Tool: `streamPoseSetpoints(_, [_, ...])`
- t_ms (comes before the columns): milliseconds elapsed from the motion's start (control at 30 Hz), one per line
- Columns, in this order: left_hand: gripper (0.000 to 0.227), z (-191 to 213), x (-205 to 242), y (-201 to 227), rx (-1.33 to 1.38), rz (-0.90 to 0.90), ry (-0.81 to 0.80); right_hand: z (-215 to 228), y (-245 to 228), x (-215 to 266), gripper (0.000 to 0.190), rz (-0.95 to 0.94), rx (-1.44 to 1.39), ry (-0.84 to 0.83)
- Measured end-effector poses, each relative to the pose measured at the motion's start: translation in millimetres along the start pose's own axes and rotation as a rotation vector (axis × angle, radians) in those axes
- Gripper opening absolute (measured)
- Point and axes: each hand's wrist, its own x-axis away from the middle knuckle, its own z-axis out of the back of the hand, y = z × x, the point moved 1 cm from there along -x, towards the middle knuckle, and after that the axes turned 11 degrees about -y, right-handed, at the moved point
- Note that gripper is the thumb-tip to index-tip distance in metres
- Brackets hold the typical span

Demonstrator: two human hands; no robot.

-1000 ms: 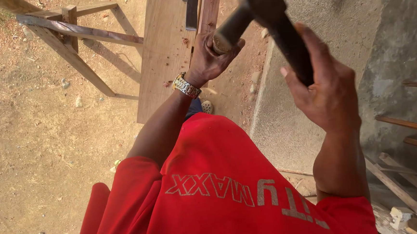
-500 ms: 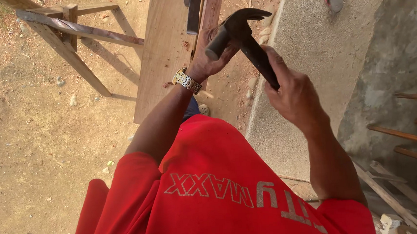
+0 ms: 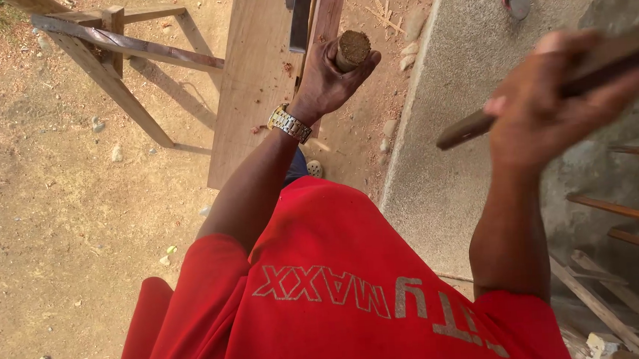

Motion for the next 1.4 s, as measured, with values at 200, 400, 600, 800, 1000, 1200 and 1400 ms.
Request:
streamPoseSetpoints(200, [0.035,-10.6,19.4,-6.4,0.364,-0.123,-0.035,-27.9,-21.4,8.1,0.081,-0.137,0.146,-0.641])
streamPoseSetpoints(400, [0.036,11.4,111.7,47.1,0.196,-0.250,-0.167,-34.0,-2.0,33.6,0.078,-0.258,0.038,-0.453])
streamPoseSetpoints(600, [0.035,20.4,88.8,43.9,0.201,-0.160,-0.159,-38.8,3.3,65.4,0.071,-0.318,-0.080,-0.348])
streamPoseSetpoints(800, [0.037,7.0,-58.3,-78.8,0.260,0.008,0.088,-45.4,-6.1,77.6,0.068,-0.338,-0.151,-0.330])
streamPoseSetpoints(1000, [0.041,-1.1,-92.6,-103.0,0.367,0.227,0.036,-42.5,-2.0,97.5,0.068,-0.415,-0.145,-0.275])
streamPoseSetpoints(1200, [0.046,25.5,-68.0,-24.6,0.515,0.182,-0.221,-36.5,13.6,116.8,0.067,-0.527,-0.156,-0.241])
streamPoseSetpoints(1400, [0.044,38.6,-41.7,19.2,0.446,-0.060,-0.177,-36.3,12.2,115.0,0.064,-0.486,-0.158,-0.154])
